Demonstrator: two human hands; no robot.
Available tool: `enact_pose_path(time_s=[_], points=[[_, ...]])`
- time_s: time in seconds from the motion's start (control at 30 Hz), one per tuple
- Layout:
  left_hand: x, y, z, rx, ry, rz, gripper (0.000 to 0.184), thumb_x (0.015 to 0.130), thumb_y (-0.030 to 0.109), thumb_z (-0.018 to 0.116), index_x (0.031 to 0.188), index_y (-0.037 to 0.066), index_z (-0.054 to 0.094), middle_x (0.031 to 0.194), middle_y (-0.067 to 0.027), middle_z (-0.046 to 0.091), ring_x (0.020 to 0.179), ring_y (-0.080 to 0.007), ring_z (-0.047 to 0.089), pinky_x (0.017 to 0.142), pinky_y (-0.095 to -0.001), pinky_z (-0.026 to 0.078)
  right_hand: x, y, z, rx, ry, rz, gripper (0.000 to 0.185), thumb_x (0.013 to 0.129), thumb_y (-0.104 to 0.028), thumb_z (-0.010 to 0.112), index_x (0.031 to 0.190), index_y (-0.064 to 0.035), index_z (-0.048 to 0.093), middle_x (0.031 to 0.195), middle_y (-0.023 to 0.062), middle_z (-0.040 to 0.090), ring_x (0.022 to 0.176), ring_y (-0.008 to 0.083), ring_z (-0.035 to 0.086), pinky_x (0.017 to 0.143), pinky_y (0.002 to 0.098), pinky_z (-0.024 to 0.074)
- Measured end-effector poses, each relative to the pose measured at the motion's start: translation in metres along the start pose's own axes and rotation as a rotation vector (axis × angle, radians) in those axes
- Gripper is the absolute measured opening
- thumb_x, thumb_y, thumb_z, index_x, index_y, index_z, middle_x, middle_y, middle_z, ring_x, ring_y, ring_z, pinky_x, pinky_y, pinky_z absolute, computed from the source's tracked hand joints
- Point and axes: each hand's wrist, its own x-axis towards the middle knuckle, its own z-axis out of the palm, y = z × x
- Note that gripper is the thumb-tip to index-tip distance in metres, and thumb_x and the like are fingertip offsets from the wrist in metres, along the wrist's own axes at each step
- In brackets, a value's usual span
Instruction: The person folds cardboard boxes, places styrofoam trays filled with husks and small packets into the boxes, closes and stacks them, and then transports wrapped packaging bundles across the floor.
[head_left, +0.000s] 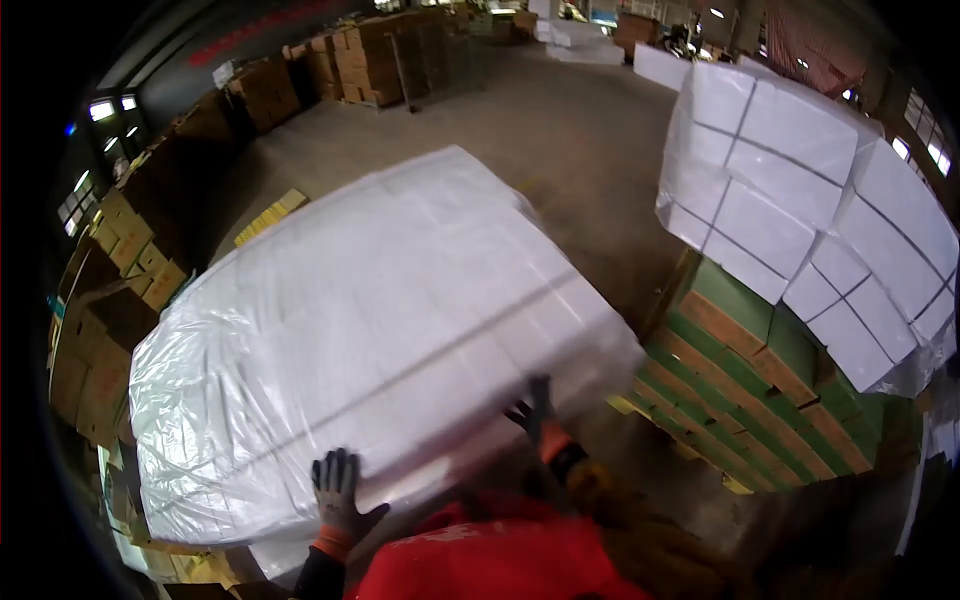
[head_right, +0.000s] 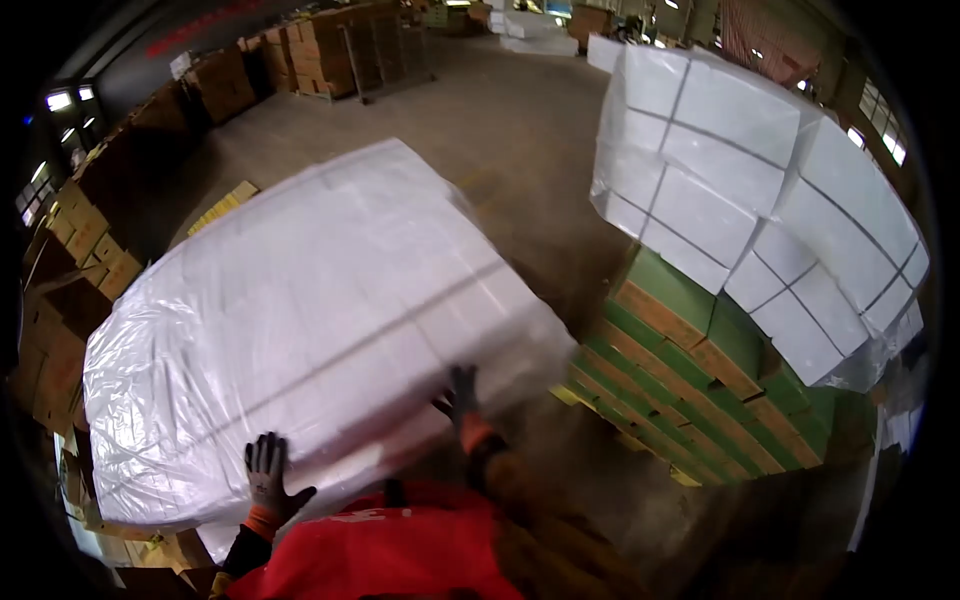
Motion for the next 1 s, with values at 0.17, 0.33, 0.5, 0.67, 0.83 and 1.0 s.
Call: enact_pose_path(time_s=[0.17, 0.33, 0.5, 0.67, 0.83, 1.0], points=[[0.062, 0.003, 0.021, 0.134, 0.029, -0.17, 0.103, 0.06, 0.027, 0.081, 0.143, 0.004, 0.025, 0.148, -0.0199, 0.026, 0.137, -0.0372, 0.022, 0.113, -0.0508, 0.013, 0.103, -0.032, 0.071, -0.403, -0.171, 0.163, 0.103, 0.083, -0.047, 0.064, 0.143, -0.0353, -0.019, 0.155, 0.0043, 0.006, 0.135, 0.0322, 0.025, 0.088, 0.0511, 0.0478], [0.123, -0.063, 0.041, 0.208, 0.095, -0.22, 0.091, 0.071, 0.023, 0.074, 0.145, 0.004, 0.023, 0.146, -0.0197, 0.029, 0.134, -0.0373, 0.027, 0.111, -0.0474, 0.02, 0.118, -0.049, 0.108, -0.847, -0.433, -0.207, 0.091, 0.082, -0.049, 0.063, 0.146, -0.0028, 0.018, 0.145, 0.0193, 0.033, 0.131, 0.0314, 0.038, 0.104, 0.0329, 0.0334], [0.151, -0.101, 0.052, 0.207, 0.208, -0.217, 0.071, 0.071, 0.018, 0.072, 0.134, 0.007, 0.042, 0.13, -0.0176, 0.048, 0.119, -0.0362, 0.045, 0.1, -0.0439, 0.036, 0.088, -0.051, 0.057, -0.699, -0.432, 0.025, 0.076, 0.085, -0.044, 0.063, 0.144, -0.0119, 0.029, 0.131, 0.0123, 0.05, 0.113, 0.0231, 0.051, 0.089, 0.0375, 0.046], [0.196, -0.138, 0.064, 0.289, 0.26, -0.272, 0.072, 0.07, 0.019, 0.073, 0.134, 0.008, 0.042, 0.129, -0.0178, 0.048, 0.117, -0.0362, 0.045, 0.099, -0.0433, 0.037, 0.134, -0.004, -0.105, -0.53, -0.093, 0.234, 0.047, 0.087, -0.034, 0.063, 0.123, -0.0057, 0.051, 0.092, 0.0058, 0.06, 0.073, 0.0166, 0.059, 0.057, 0.0281, 0.0487], [0.264, -0.213, 0.079, 0.392, 0.301, -0.361, 0.071, 0.075, 0.029, 0.071, 0.135, 0.006, 0.041, 0.134, -0.019, 0.046, 0.124, -0.0348, 0.042, 0.103, -0.042, 0.036, 0.123, -0.055, -0.166, -0.561, 0.155, 0.329, 0.051, 0.087, -0.033, 0.063, 0.128, -0.0085, 0.047, 0.103, 0.0052, 0.06, 0.082, 0.0185, 0.061, 0.062, 0.0313, 0.0507], [0.342, -0.319, 0.082, 0.297, 0.162, -0.53, 0.064, 0.085, 0.048, 0.059, 0.121, -0.005, 0.054, 0.125, -0.0227, 0.054, 0.118, -0.036, 0.049, 0.102, -0.0406, 0.036, 0.099, -0.115, -0.16, -0.386, 0.438, 0.185, 0.05, 0.089, -0.029, 0.061, 0.133, -0.0104, 0.045, 0.111, 0.0057, 0.059, 0.092, 0.0196, 0.06, 0.072, 0.0346, 0.0516]])
